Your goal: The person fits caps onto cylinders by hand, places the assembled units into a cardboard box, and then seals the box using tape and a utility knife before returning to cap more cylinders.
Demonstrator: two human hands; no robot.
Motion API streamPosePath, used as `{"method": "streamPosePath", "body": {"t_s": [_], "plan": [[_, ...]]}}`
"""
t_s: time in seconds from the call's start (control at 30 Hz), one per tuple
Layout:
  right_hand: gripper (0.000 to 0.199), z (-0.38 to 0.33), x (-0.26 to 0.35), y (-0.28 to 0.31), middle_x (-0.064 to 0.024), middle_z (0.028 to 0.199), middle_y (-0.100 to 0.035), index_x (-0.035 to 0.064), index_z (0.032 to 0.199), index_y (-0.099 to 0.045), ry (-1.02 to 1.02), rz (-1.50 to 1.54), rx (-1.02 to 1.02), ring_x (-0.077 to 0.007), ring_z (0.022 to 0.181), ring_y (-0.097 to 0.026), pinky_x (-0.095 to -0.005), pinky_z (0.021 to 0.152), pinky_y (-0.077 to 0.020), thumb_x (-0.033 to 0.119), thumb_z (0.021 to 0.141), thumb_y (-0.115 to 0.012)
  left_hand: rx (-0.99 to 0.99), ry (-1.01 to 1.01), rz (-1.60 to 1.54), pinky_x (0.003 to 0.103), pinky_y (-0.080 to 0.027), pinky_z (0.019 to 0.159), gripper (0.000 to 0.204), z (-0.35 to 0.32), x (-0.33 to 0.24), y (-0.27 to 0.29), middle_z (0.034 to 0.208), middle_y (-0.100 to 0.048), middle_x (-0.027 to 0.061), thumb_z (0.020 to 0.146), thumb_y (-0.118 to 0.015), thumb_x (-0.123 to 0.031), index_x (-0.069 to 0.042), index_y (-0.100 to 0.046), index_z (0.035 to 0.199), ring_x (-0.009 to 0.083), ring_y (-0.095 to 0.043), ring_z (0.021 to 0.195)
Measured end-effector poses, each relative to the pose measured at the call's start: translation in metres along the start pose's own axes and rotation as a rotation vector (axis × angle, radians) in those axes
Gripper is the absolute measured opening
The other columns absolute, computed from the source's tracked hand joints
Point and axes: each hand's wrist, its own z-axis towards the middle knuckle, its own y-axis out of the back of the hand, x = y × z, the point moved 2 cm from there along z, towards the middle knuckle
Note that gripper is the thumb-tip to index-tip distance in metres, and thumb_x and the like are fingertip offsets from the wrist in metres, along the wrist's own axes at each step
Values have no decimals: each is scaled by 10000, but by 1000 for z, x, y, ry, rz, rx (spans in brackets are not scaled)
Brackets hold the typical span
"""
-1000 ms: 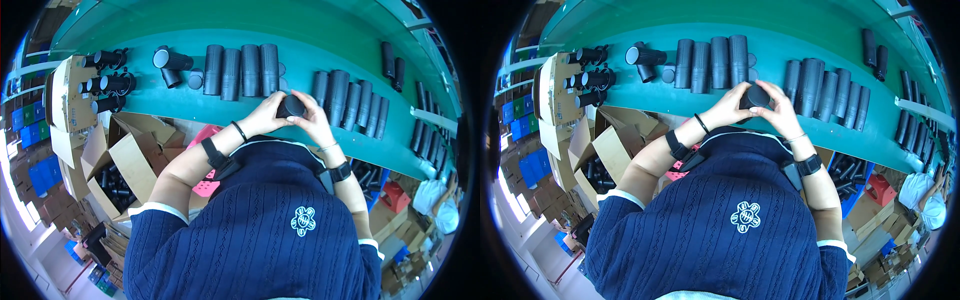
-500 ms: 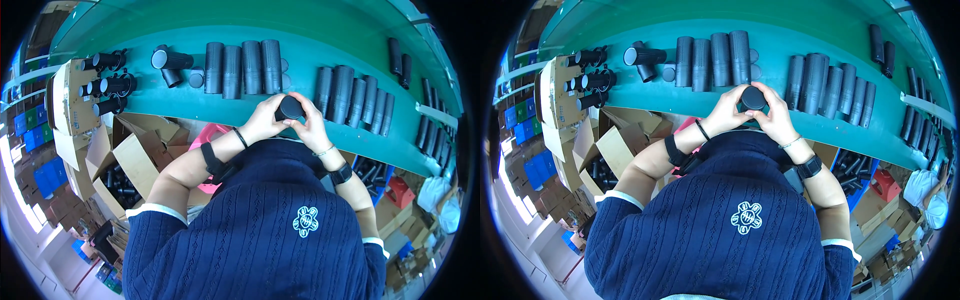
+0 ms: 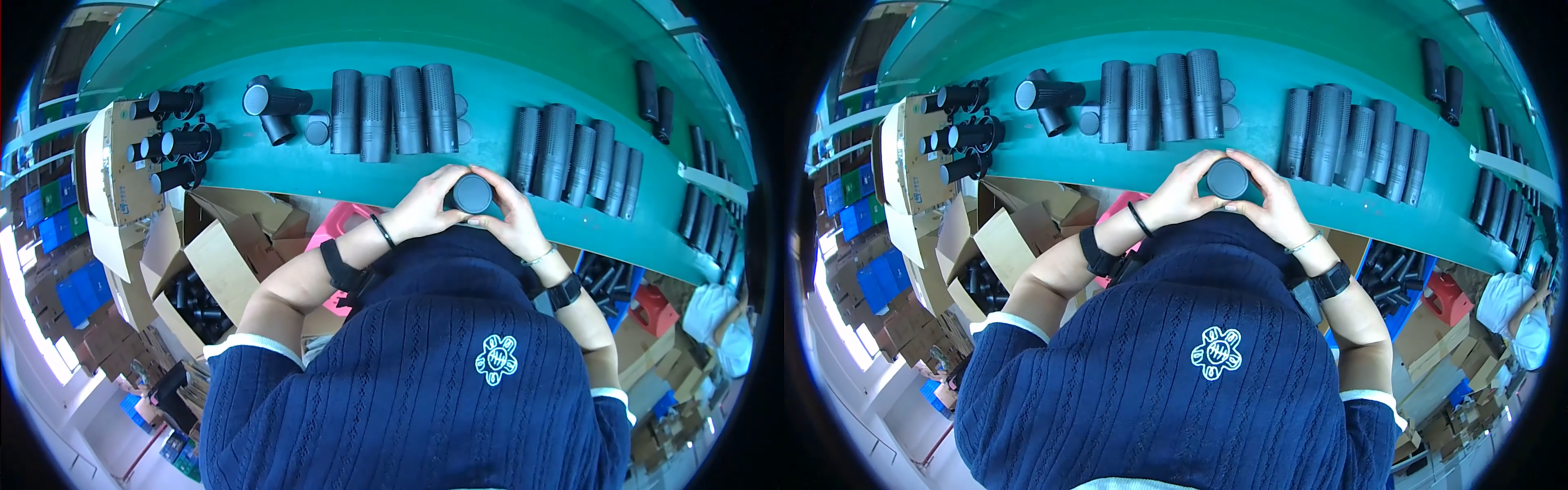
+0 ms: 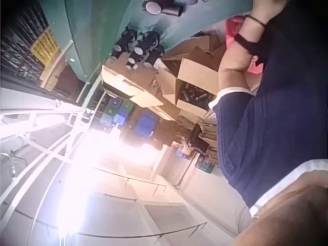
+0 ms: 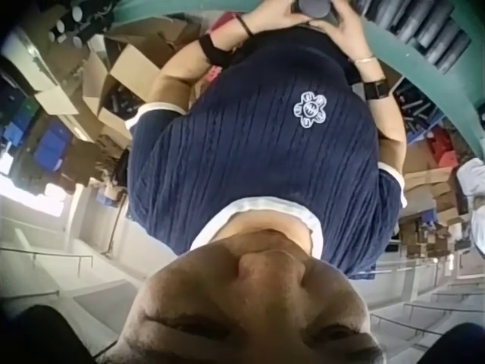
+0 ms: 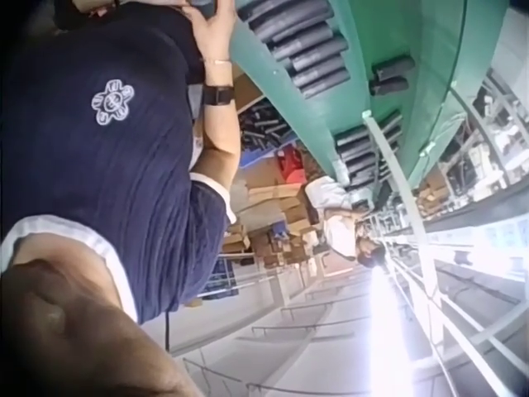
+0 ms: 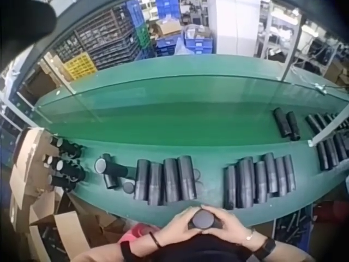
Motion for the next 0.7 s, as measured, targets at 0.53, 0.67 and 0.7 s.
{"method": "streamPosePath", "body": {"t_s": [0.53,0.67,0.7], "plan": [[755,22,-7,32,-224,1300,-488,-41,1364,-368,47,-385,-84,-352,1230,-485,-396,1010,-399,143,737,-744,25,193,-928,257,-424,903,465,50,-19,-3,1114,-501,6,792,-724,-77,-76,-475,1185,108,-491,1057],[483,11,5,53,-41,1127,-496,81,1358,-493,5,59,-148,-128,980,-504,-248,840,-447,62,880,-561,143,240,-644,294,-374,991,561,52,3,-7,1187,-484,39,750,-738,-93,-68,-446,1229,138,-455,1152],[483,12,5,53,-41,1127,-496,81,1358,-493,3,58,-150,-128,980,-504,-248,840,-447,62,880,-561,162,187,-595,297,-369,999,610,53,9,-13,1199,-469,45,739,-745,-92,-71,-416,1252,143,-446,1165]]}}
